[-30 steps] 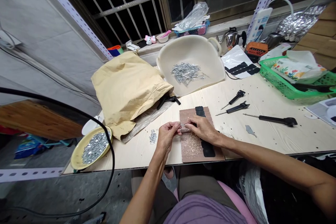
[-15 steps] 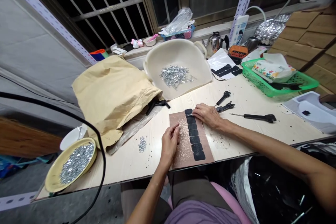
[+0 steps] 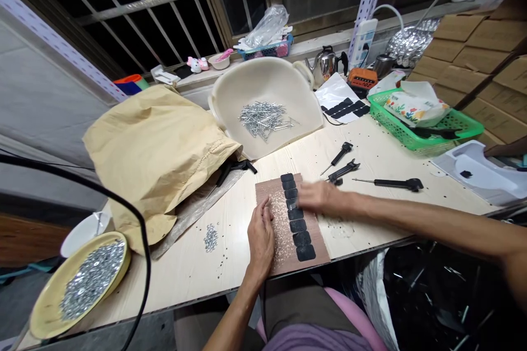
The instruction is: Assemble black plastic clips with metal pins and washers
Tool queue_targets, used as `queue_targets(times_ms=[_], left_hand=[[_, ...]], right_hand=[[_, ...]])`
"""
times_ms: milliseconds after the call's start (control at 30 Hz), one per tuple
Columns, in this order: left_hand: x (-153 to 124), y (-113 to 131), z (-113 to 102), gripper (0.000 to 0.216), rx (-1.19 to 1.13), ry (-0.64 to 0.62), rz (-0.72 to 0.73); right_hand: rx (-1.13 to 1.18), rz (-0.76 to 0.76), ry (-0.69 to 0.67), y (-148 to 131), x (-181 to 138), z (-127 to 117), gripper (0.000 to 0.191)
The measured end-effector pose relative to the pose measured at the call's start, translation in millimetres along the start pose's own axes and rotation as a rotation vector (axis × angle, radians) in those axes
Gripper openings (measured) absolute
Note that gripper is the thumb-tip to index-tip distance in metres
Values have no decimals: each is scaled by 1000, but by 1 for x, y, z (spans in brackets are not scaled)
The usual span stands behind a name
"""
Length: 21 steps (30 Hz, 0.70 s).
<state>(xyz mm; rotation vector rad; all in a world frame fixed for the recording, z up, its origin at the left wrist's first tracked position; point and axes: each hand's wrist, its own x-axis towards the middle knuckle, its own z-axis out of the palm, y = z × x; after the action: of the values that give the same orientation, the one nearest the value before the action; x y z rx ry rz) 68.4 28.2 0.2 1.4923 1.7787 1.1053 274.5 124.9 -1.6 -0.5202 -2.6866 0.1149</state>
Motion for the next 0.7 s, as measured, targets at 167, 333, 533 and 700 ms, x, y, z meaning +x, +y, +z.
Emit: queue_targets(times_ms=[167, 333, 533, 700], left_hand=[[0, 1, 0, 37, 9, 9, -17], [0, 0, 0, 38, 21, -2, -20], [1, -2, 1, 37, 41, 6, -13], [1, -1, 1, 36, 24, 6, -20]], right_hand=[[4, 63, -8, 5, 3, 1, 30], [67, 16, -20, 0, 5, 6, 30], [40, 199, 14, 5, 8, 2, 33], [39, 154, -39, 24, 20, -1, 32]])
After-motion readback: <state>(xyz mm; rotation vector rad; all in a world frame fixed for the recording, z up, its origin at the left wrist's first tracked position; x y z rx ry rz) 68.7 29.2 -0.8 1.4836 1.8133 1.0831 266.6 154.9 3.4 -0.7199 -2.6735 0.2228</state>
